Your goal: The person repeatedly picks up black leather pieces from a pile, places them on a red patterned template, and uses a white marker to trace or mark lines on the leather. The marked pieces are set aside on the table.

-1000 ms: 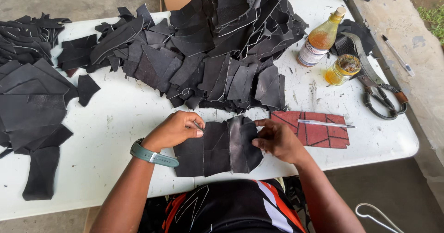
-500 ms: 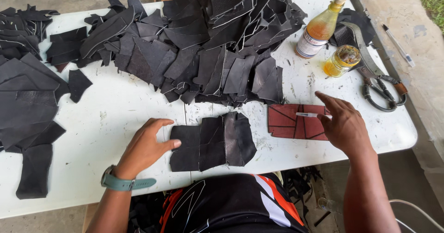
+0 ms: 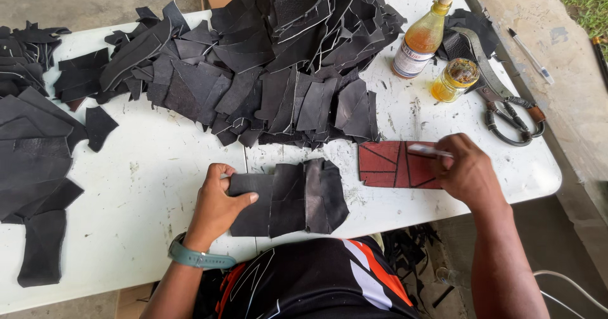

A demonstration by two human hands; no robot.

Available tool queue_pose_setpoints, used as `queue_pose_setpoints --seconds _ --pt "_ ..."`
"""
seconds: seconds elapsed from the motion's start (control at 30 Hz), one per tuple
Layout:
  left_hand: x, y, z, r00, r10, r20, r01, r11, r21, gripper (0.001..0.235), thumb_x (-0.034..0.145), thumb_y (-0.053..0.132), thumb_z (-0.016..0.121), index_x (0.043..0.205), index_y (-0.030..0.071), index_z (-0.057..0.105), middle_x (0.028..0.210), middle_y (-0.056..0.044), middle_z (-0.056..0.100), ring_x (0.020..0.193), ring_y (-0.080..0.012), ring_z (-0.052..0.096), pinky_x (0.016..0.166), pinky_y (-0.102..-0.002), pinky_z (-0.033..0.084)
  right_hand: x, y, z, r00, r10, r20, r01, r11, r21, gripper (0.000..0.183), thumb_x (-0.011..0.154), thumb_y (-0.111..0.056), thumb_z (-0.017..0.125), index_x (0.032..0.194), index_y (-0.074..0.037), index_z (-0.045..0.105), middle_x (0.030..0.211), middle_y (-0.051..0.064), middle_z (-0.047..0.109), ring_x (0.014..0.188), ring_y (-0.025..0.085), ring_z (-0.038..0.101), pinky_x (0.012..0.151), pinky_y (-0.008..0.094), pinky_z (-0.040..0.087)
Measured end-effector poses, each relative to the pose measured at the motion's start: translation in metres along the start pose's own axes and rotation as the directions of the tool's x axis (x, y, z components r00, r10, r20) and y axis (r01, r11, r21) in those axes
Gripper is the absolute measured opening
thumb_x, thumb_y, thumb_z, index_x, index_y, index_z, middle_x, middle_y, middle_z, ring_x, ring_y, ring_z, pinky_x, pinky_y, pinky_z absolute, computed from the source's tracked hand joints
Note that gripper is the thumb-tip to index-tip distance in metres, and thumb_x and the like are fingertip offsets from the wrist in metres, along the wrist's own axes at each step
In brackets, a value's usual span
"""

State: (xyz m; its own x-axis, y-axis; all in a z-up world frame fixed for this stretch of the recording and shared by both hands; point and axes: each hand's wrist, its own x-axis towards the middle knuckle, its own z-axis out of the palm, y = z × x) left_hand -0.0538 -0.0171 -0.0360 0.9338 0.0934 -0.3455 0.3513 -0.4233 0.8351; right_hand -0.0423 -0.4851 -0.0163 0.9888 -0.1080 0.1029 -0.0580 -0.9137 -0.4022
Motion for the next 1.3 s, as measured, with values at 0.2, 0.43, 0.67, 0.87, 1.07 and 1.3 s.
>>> queue_pose_setpoints --seconds 0.2,0.43,0.67,0.87,1.07,1.3 --pt "0.028 -0.033 0.003 0.977 0.073 0.199 0.078 0.748 -0.659 0.029 0.09 0.008 0.067 0.119 0.003 0.069 0.108 -0.007 0.076 0.094 -0.0125 0.07 0.081 -0.023 0.058 0.011 0.029 -0.004 1.0 0.02 0.019 -0.016 0.987 -0.163 0.074 0.075 -0.047 0.084 0.131 -0.002 0.065 0.126 0.025 0.057 0.113 0.042 0.061 0.093 0.049 0.051" --pt "0.036 -0.05 0.005 0.974 0.043 0.224 0.155 0.595 -0.788 0.018 0.099 0.017 0.069 0.116 0.01 0.067 0.106 0.005 0.068 0.097 -0.0064 0.06 0.074 -0.022 0.044 0.015 0.056 0.002 0.921 0.305 0.242 -0.346 0.926 0.149 0.079 0.064 -0.035 0.092 0.124 0.004 0.059 0.099 0.012 0.075 0.093 0.026 0.072 0.081 0.042 0.058" --pt "0.025 -0.034 0.0 0.927 0.064 0.37 0.271 0.567 -0.777 0.057 0.099 0.043 0.055 0.137 0.001 0.057 0.134 -0.013 0.065 0.126 -0.0238 0.059 0.106 -0.039 0.047 -0.02 0.125 -0.045 0.97 0.108 0.217 -0.233 0.665 0.709 0.027 0.096 -0.014 0.076 0.115 0.004 0.068 0.086 0.016 0.071 0.071 0.025 0.062 0.06 0.042 0.049" --pt "0.025 -0.03 0.0 0.888 0.084 0.453 0.315 0.608 -0.729 0.087 0.097 0.066 0.036 0.154 -0.001 0.034 0.158 -0.017 0.045 0.148 -0.0264 0.04 0.12 -0.043 0.028 -0.006 0.035 -0.023 0.974 -0.031 0.225 -0.161 0.607 0.779 0.026 0.086 0.002 0.071 0.111 0.001 0.068 0.095 0.009 0.071 0.084 0.015 0.063 0.071 0.03 0.048" --pt "0.019 -0.026 -0.007 0.827 0.235 0.511 0.295 0.592 -0.75 0.095 0.095 0.071 0.032 0.156 -0.002 0.03 0.158 -0.018 0.042 0.147 -0.0282 0.039 0.12 -0.046 0.032 0.015 -0.14 0.055 0.895 -0.215 0.392 0.038 0.91 0.413 0.029 0.083 -0.017 0.079 0.109 -0.007 0.071 0.091 0.009 0.077 0.081 0.023 0.072 0.076 0.035 0.055" --pt "0.019 -0.031 -0.005 0.846 0.21 0.489 0.272 0.619 -0.736 0.097 0.094 0.074 0.031 0.156 -0.002 0.033 0.157 -0.015 0.046 0.144 -0.0258 0.043 0.119 -0.043 0.032 0.013 -0.174 0.056 0.912 -0.207 0.354 0.092 0.944 0.316 0.034 0.081 -0.024 0.081 0.109 -0.008 0.071 0.089 0.013 0.076 0.081 0.025 0.075 0.074 0.038 0.057"
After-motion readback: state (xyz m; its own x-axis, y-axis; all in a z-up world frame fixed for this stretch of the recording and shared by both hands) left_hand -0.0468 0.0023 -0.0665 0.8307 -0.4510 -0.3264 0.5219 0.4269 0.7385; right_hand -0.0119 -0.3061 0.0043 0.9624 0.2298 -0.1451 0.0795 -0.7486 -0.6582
